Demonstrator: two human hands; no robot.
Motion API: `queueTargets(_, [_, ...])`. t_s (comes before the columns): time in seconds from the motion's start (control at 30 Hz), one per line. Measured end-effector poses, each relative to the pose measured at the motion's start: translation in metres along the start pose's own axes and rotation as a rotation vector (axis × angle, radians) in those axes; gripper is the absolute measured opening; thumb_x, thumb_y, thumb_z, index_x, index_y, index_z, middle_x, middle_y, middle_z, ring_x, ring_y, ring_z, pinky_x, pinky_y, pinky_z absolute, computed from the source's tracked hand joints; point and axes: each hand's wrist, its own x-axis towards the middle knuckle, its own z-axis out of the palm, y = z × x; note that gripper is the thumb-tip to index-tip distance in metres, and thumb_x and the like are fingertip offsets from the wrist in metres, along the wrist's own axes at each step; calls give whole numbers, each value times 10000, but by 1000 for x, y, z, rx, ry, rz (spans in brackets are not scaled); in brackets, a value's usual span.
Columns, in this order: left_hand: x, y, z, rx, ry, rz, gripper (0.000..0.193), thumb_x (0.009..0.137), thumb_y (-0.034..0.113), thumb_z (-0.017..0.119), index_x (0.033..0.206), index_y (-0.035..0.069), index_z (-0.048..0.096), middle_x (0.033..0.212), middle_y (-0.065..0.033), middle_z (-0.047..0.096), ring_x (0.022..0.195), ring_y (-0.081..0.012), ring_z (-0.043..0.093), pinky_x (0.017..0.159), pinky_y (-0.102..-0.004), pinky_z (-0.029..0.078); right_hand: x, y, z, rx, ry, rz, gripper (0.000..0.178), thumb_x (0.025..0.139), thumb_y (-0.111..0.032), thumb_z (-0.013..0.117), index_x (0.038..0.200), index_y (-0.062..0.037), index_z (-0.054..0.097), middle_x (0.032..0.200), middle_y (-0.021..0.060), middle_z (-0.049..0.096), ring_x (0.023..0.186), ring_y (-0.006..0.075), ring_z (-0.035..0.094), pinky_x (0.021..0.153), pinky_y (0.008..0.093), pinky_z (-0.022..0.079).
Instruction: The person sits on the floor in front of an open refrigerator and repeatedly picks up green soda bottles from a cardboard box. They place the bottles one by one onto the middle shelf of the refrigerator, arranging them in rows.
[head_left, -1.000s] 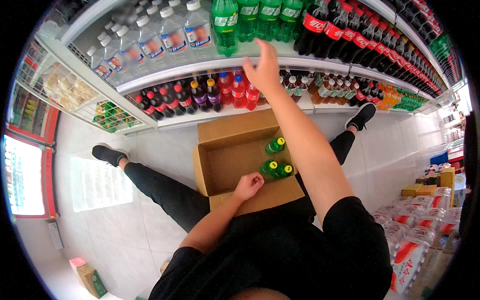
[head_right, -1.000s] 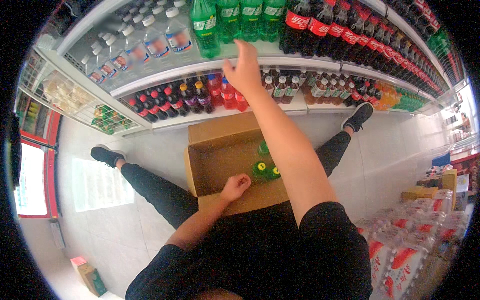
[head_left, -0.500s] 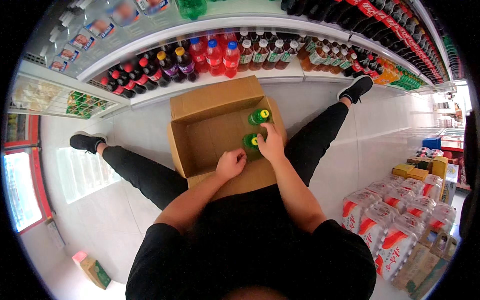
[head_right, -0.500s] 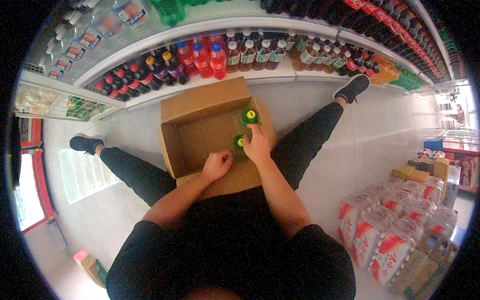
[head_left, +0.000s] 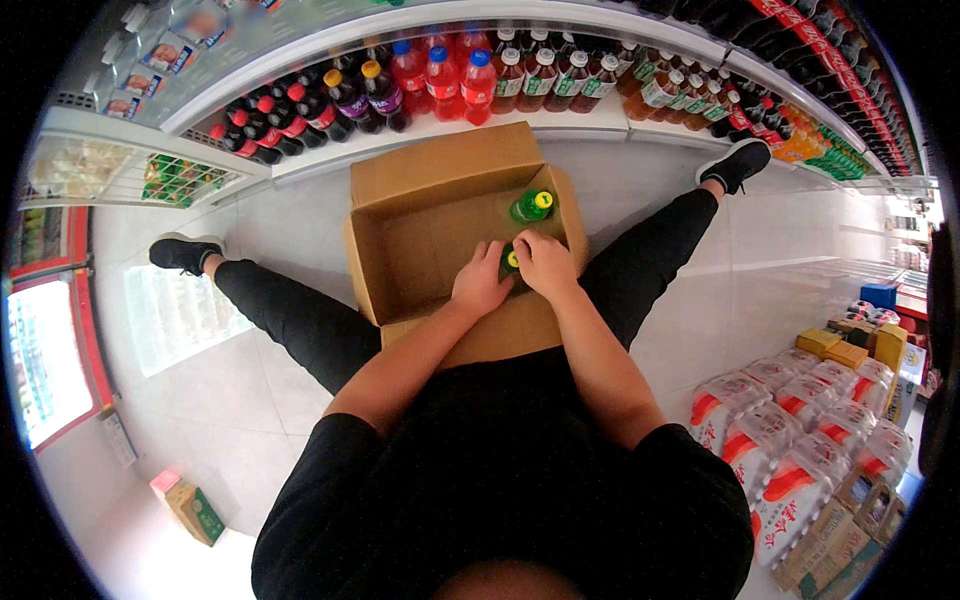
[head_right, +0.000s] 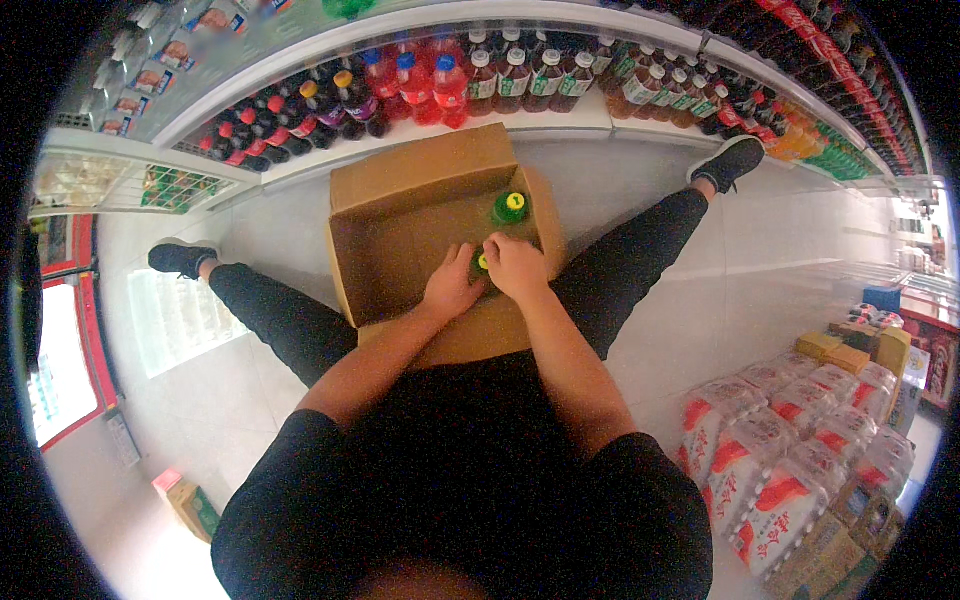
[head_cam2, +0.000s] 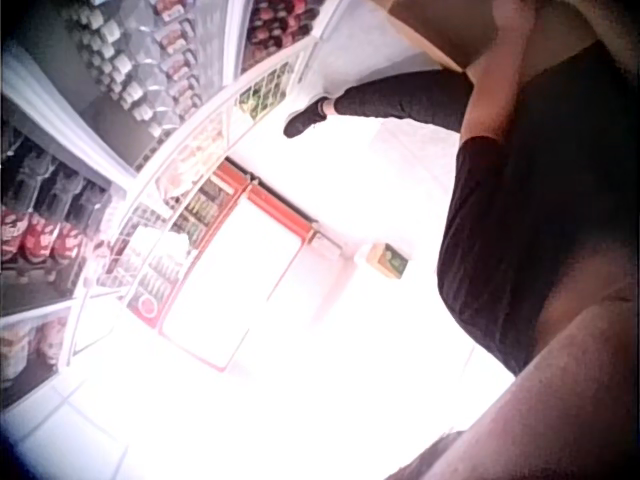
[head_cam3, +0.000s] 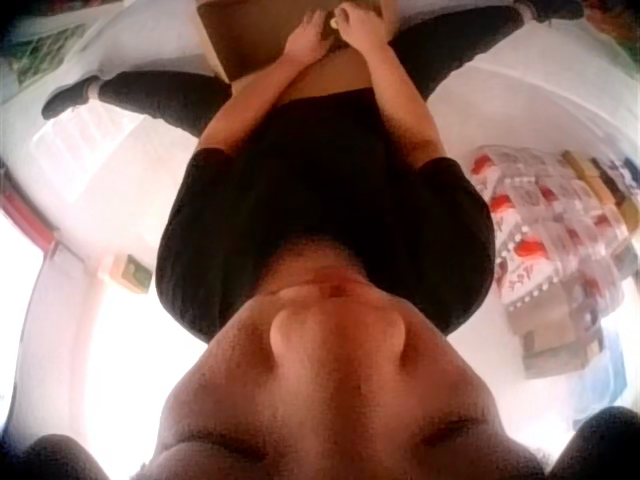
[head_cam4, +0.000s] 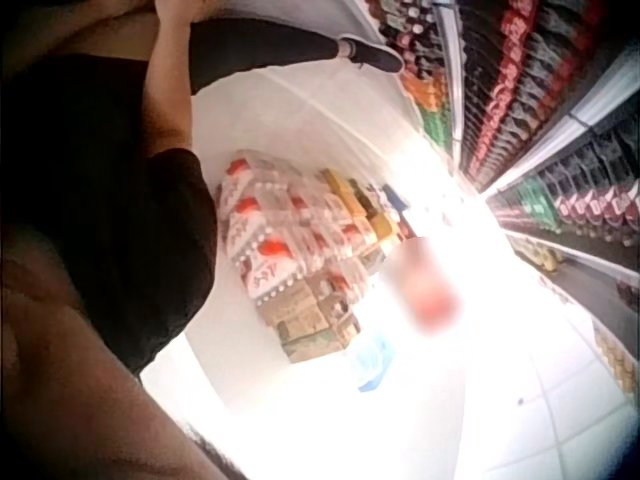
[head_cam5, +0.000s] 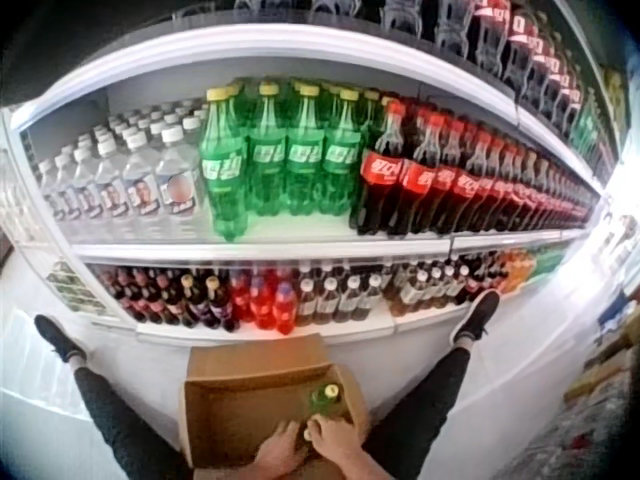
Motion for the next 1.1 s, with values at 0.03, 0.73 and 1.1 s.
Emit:
queueTargets(0.03, [3, 1, 1, 29, -10, 6, 502, 838, 165, 797, 1274, 72, 565, 1320, -236, 562, 1160, -456, 619, 890, -532, 560, 0, 1, 0, 0, 13, 4, 279, 1040, -348, 559, 1064, -104, 693, 983, 186, 757, 919, 428, 717, 791, 541, 565])
queueTargets(0.73, [14, -11, 19, 150, 80, 311, 481, 863, 172, 786, 1279, 88, 559, 1244, -164, 646, 1153, -386, 639, 918, -512, 542, 6, 24, 10, 289, 220, 34, 101, 944, -120, 696, 988, -30, 714, 884, 174, 752, 831, 326, 745, 749, 428, 575])
queueTargets(1.1, [23, -47, 7, -283, 413, -69, 338, 970, 135, 738, 1204, 13, 527, 1041, -285, 684, 985, -489, 678, 809, -530, 539, 5, 31, 18, 301, 201, 14, 112, 939, -89, 687, 1032, -31, 712, 904, 160, 756, 831, 289, 739, 757, 390, 572])
